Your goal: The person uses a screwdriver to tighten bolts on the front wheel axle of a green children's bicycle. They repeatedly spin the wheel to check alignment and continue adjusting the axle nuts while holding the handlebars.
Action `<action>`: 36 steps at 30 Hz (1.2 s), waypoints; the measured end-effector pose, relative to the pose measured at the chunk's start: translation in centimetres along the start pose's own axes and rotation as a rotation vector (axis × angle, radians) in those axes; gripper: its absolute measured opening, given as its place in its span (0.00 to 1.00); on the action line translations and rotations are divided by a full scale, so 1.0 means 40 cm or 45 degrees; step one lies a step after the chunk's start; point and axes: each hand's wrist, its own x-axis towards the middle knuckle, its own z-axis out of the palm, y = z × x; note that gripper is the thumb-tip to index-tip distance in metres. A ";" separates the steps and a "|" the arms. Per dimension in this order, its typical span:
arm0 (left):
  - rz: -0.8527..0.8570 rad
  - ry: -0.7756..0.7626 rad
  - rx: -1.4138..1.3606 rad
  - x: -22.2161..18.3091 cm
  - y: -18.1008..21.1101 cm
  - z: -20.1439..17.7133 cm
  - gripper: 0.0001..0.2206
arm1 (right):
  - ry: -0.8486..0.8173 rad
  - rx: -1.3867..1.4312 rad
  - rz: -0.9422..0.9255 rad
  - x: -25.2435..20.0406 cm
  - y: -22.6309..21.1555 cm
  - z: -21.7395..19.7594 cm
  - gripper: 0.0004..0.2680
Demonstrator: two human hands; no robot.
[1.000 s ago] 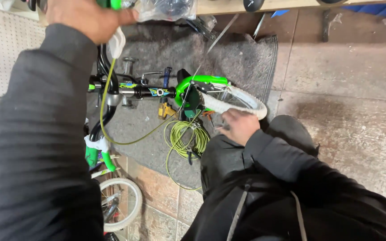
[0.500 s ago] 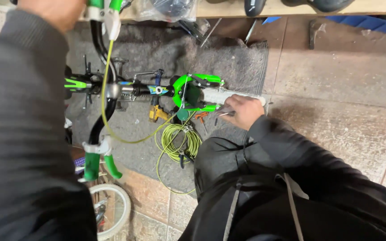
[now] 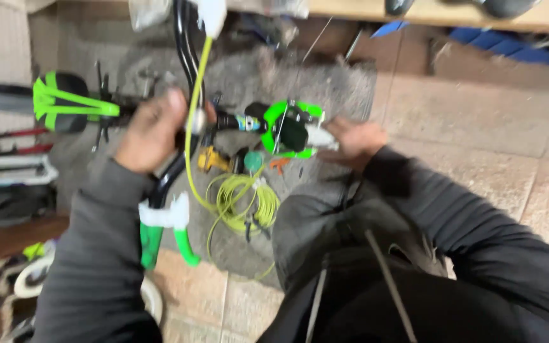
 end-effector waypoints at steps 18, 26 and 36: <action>-0.174 0.174 0.361 -0.030 0.174 0.025 0.25 | -1.022 -0.394 1.477 -1.151 0.698 0.248 0.23; -0.239 0.229 0.203 -0.016 0.163 0.038 0.25 | -0.848 -0.102 1.457 -0.996 0.471 0.284 0.21; -0.299 0.249 0.157 0.026 0.053 0.068 0.24 | -0.489 -0.003 1.261 -0.710 0.345 0.094 0.19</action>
